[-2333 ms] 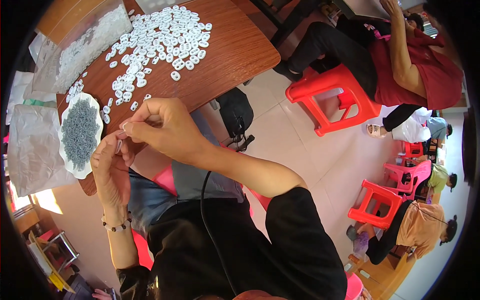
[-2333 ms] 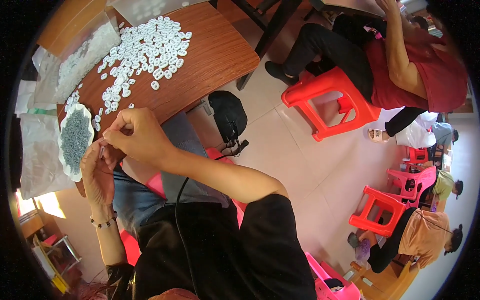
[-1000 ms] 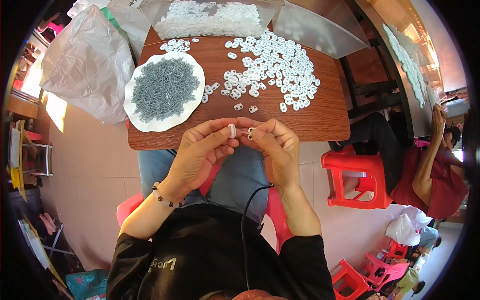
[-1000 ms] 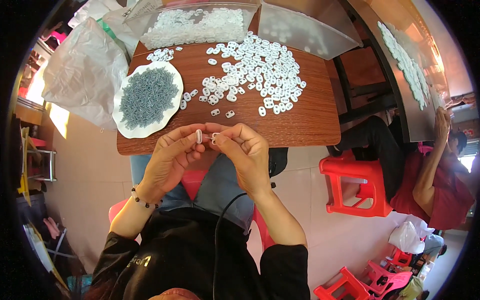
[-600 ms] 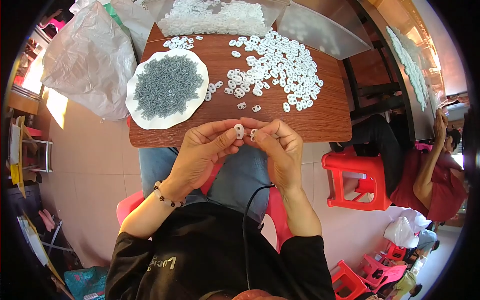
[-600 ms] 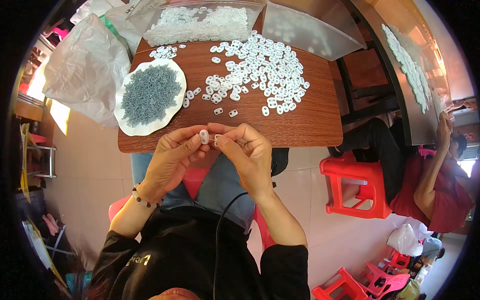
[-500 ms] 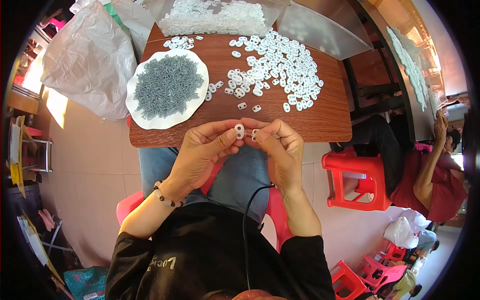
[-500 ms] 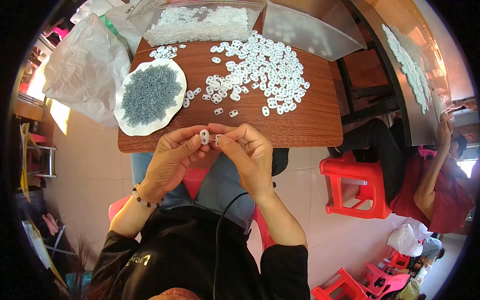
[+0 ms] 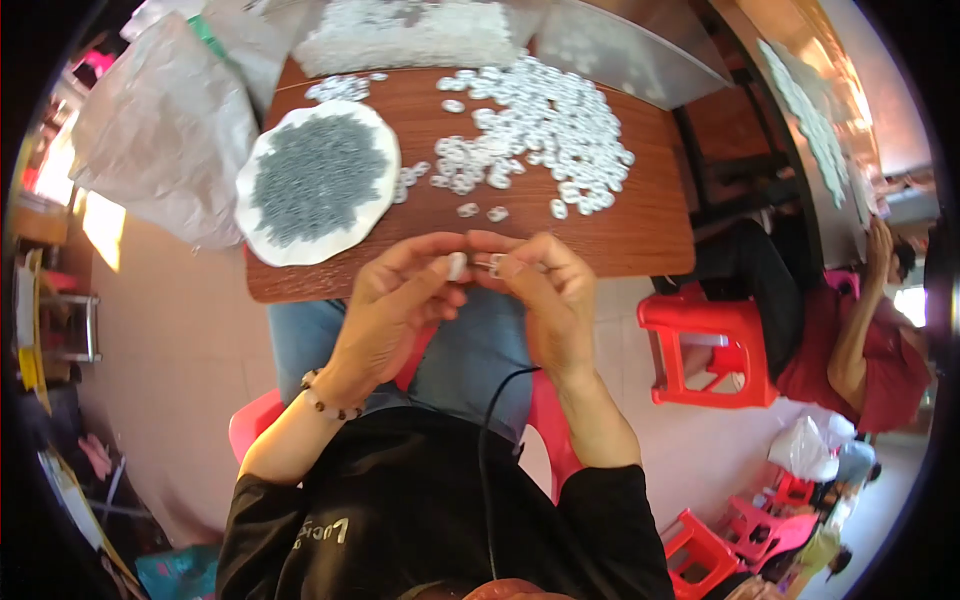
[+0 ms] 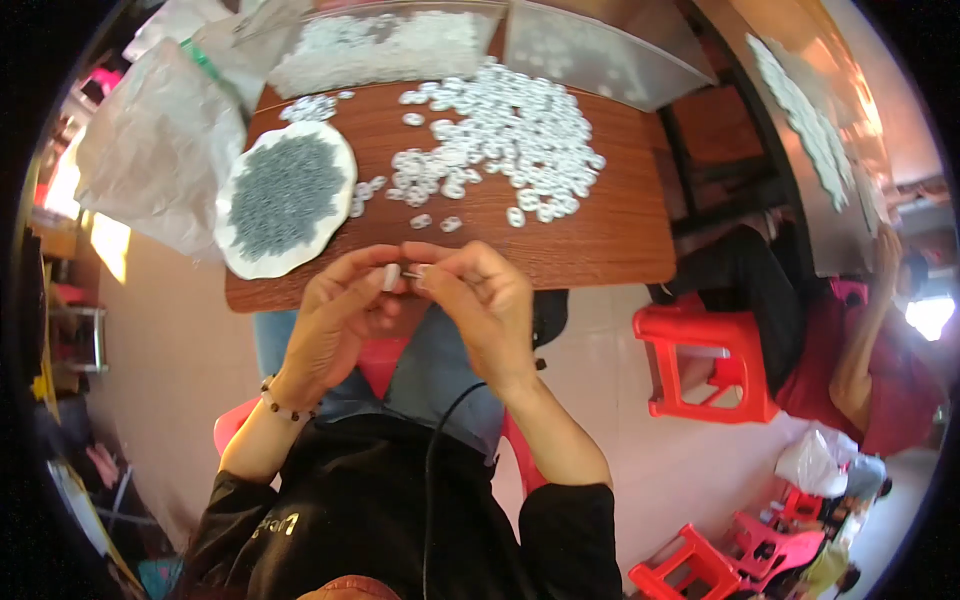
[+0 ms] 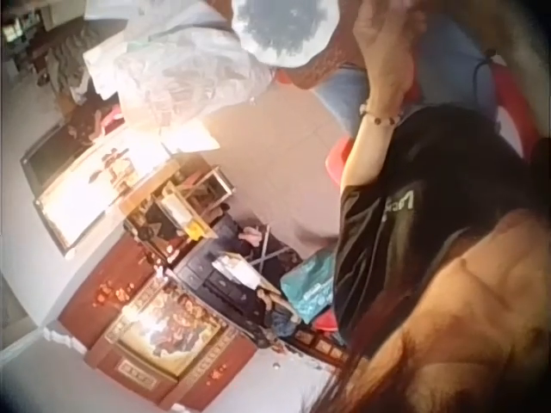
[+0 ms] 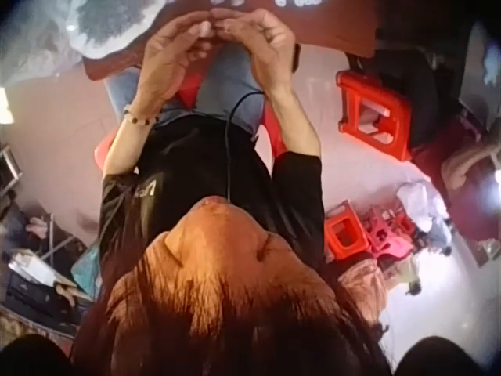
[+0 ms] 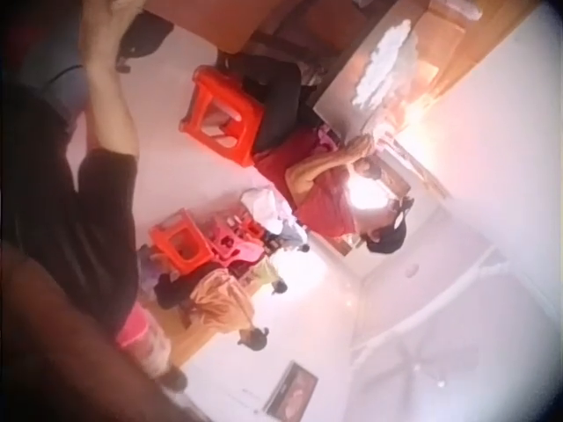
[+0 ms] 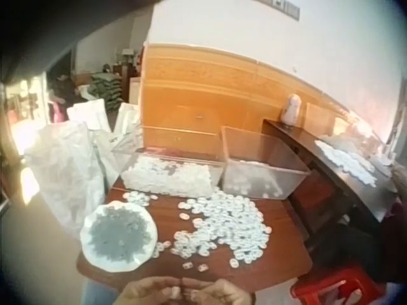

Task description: Manually assembling small white plastic components by inserting tiny grey pieces into them at a workshop table.

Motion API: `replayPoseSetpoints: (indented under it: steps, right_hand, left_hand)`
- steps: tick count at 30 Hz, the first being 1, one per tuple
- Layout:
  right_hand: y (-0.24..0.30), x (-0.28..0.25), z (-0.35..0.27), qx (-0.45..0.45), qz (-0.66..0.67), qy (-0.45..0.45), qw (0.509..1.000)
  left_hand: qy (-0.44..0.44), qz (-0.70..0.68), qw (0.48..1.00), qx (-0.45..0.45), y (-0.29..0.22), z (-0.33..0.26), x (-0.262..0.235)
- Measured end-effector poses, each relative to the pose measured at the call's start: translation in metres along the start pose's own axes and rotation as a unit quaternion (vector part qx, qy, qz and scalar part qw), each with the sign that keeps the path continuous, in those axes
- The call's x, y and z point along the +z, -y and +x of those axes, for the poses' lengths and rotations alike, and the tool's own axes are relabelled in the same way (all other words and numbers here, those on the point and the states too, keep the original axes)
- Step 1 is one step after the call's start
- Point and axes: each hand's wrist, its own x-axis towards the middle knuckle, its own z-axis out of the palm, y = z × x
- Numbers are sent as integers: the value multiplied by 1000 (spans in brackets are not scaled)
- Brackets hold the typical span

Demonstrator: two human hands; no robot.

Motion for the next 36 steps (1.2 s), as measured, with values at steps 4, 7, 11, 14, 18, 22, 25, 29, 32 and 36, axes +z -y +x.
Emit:
replayPoseSetpoints:
  steps: [4,7,11,14,18,22,25,29,32,36]
  right_hand:
    - [-4,2,4,16,26,26,999]
    - [-1,1,3,20,39,38,998]
    - [-1,-3,2,16,66,50,996]
    - [-2,-8,4,22,70,48,996]
    - [0,-10,3,30,79,35,996]
    - [1,-8,3,17,75,56,995]
    - [2,-8,4,9,72,57,996]
    - [4,-5,3,20,95,57,994]
    - [3,-6,3,16,25,27,999]
    - [6,-7,-1,-28,0,28,999]
  left_hand:
    - [-20,44,998,41,2,-5,-8]
    - [0,52,997,52,3,-1,-8]
    - [16,27,999,25,2,3,1]
    - [-5,48,999,25,4,3,7]
    - [-3,67,998,19,13,8,2]
    - [25,43,999,21,19,12,-5]
    - [5,54,998,23,17,12,1]
    - [-21,57,997,40,11,8,0]
    - [-21,51,998,43,8,7,3]
    - [0,25,1000,18,8,4,7]
